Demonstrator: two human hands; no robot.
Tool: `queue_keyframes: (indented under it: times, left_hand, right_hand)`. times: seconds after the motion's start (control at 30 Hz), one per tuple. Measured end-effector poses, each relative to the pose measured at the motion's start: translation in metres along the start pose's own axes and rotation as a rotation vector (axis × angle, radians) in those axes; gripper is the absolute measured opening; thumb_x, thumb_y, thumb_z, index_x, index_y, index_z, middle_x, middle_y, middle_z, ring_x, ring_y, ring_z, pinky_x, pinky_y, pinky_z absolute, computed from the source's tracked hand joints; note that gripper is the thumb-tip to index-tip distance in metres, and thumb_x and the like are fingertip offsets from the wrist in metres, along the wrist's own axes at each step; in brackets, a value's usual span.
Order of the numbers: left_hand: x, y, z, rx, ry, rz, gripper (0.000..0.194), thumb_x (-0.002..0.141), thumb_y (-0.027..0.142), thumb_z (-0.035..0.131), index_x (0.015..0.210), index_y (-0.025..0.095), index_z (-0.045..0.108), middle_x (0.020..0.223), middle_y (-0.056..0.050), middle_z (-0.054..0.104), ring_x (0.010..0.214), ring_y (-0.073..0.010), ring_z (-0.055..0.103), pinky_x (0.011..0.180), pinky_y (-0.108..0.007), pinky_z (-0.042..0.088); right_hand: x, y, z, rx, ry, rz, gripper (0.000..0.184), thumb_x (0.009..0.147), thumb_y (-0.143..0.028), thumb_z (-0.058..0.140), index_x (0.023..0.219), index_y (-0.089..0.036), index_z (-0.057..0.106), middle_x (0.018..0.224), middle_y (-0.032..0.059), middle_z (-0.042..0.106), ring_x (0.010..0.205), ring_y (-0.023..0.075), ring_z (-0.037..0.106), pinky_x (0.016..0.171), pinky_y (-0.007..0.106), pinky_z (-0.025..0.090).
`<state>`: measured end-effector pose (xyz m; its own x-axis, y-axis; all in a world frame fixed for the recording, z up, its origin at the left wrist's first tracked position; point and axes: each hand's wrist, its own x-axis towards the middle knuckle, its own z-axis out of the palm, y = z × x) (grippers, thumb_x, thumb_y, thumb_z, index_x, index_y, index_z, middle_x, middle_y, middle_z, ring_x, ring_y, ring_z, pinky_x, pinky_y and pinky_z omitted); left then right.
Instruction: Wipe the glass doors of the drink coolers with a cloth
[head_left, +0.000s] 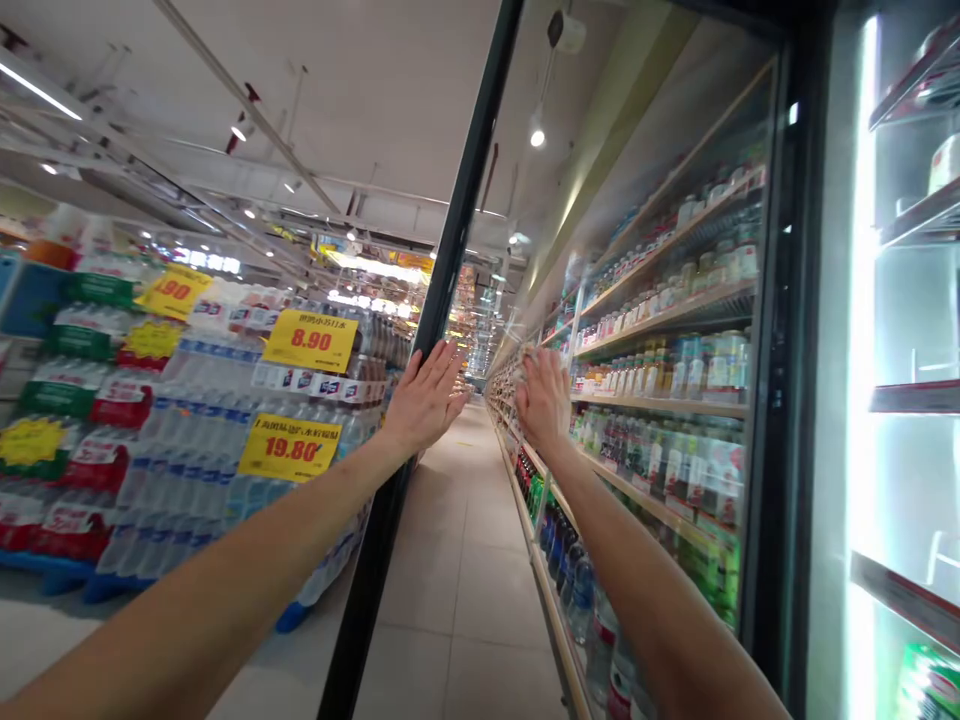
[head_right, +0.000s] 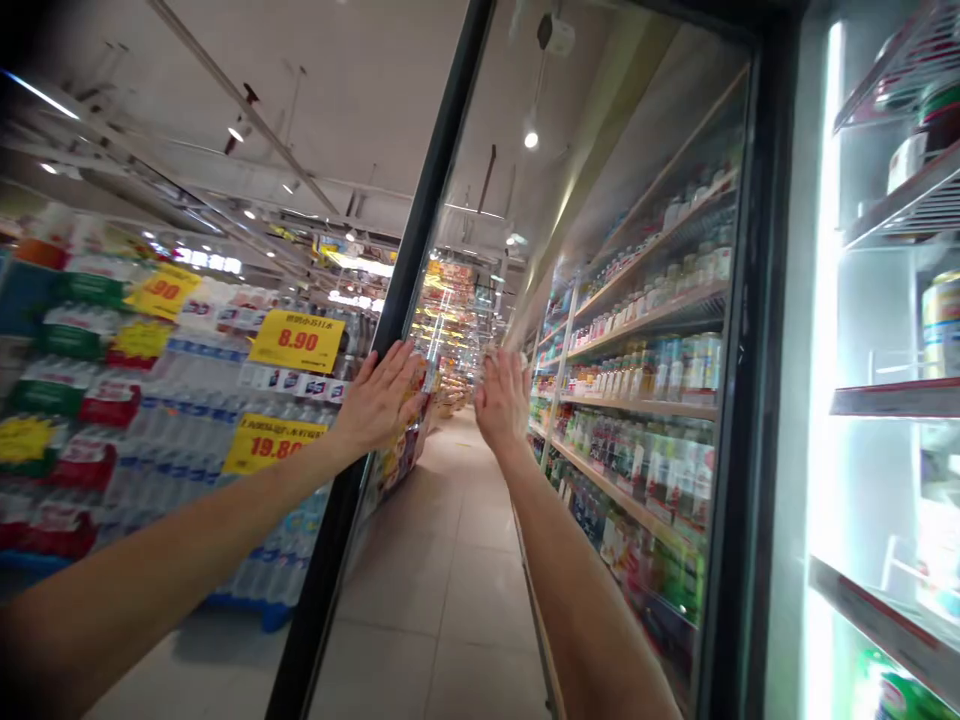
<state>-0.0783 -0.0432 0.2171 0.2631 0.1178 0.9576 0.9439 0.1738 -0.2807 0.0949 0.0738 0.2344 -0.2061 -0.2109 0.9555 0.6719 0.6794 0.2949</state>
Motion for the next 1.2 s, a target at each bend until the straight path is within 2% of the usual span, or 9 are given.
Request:
queue_keyframes:
  times: [0.13,0.2,0.33,0.4,0.57,0.73,0.93,1.1,1.2]
  left_hand:
    - [-0.001,0.003,0.002,0.035,-0.021,-0.010,0.056,0.089,0.038,0.033,0.139,0.015,0.021,0.146,-0.009,0.023,0.136,-0.0188,0.015,0.111,-0.041,0.012]
    - [-0.002,0.006,0.003,0.047,-0.044,0.010,0.057,0.089,0.037,0.032,0.139,0.014,0.021,0.146,-0.009,0.022,0.136,-0.0189,0.014,0.112,-0.041,0.011]
    - [-0.002,0.021,0.013,0.043,-0.069,0.047,0.058,0.089,0.038,0.032,0.139,0.012,0.020,0.147,-0.009,0.020,0.137,-0.0198,0.012,0.112,-0.041,0.010]
    - [-0.002,0.031,0.021,0.022,-0.068,0.041,0.058,0.089,0.039,0.032,0.139,0.011,0.022,0.147,-0.010,0.020,0.137,-0.0207,0.011,0.112,-0.041,0.012]
    - [-0.006,0.043,0.041,-0.016,-0.056,0.006,0.060,0.088,0.039,0.034,0.139,0.011,0.021,0.146,-0.010,0.021,0.137,-0.0219,0.011,0.111,-0.042,0.014]
    - [-0.009,0.042,0.048,-0.041,-0.047,-0.007,0.061,0.088,0.038,0.035,0.141,0.016,0.014,0.147,-0.009,0.019,0.137,-0.0211,0.010,0.111,-0.043,0.014]
    - [-0.012,0.043,0.047,-0.051,-0.030,-0.006,0.062,0.088,0.038,0.035,0.141,0.016,0.011,0.147,-0.009,0.019,0.137,-0.0212,0.011,0.110,-0.044,0.015]
    - [-0.020,0.046,0.046,-0.051,-0.027,-0.012,0.063,0.088,0.036,0.036,0.141,0.016,0.009,0.146,-0.010,0.020,0.137,-0.0225,0.011,0.110,-0.046,0.014]
    - [-0.022,0.047,0.046,-0.073,-0.028,-0.020,0.065,0.087,0.036,0.039,0.141,0.018,0.007,0.146,-0.009,0.020,0.136,-0.0230,0.013,0.110,-0.047,0.014]
  right_hand:
    - [-0.025,0.006,-0.007,0.036,-0.163,-0.401,0.043,0.083,-0.024,0.041,0.126,-0.018,0.047,0.138,0.0064,0.042,0.135,0.0215,0.023,0.109,0.044,0.023]
    - [-0.028,0.029,-0.013,-0.013,-0.115,-0.282,0.044,0.083,-0.024,0.040,0.126,-0.017,0.047,0.138,0.0082,0.042,0.134,0.0226,0.026,0.108,0.046,0.024]
    - [-0.030,0.076,-0.026,-0.133,0.129,0.290,0.048,0.085,-0.028,0.036,0.129,-0.012,0.043,0.140,0.0163,0.036,0.133,0.0282,0.026,0.103,0.054,0.027]
    - [-0.041,0.083,-0.030,-0.130,0.132,0.266,0.048,0.084,-0.027,0.037,0.130,-0.013,0.043,0.140,0.0156,0.037,0.134,0.0273,0.024,0.104,0.053,0.028]
    - [-0.076,0.092,-0.038,-0.081,-0.083,-0.164,0.043,0.082,-0.025,0.041,0.124,-0.020,0.049,0.135,0.0097,0.045,0.133,0.0225,0.027,0.106,0.046,0.029]
    - [-0.082,0.120,-0.046,-0.215,0.187,0.373,0.049,0.084,-0.029,0.033,0.130,-0.014,0.042,0.139,0.0165,0.037,0.132,0.0284,0.028,0.101,0.054,0.031]
    - [-0.114,0.116,-0.050,-0.118,-0.070,-0.005,0.046,0.082,-0.026,0.039,0.127,-0.021,0.045,0.136,0.0095,0.043,0.133,0.0237,0.029,0.105,0.048,0.029]
    - [-0.126,0.158,-0.064,-0.267,0.263,0.572,0.051,0.083,-0.027,0.032,0.131,-0.011,0.040,0.137,0.0195,0.038,0.131,0.0300,0.030,0.101,0.057,0.029]
    - [-0.127,0.148,-0.060,-0.232,0.256,0.528,0.051,0.083,-0.026,0.032,0.132,-0.012,0.039,0.138,0.0188,0.037,0.132,0.0297,0.028,0.101,0.057,0.030]
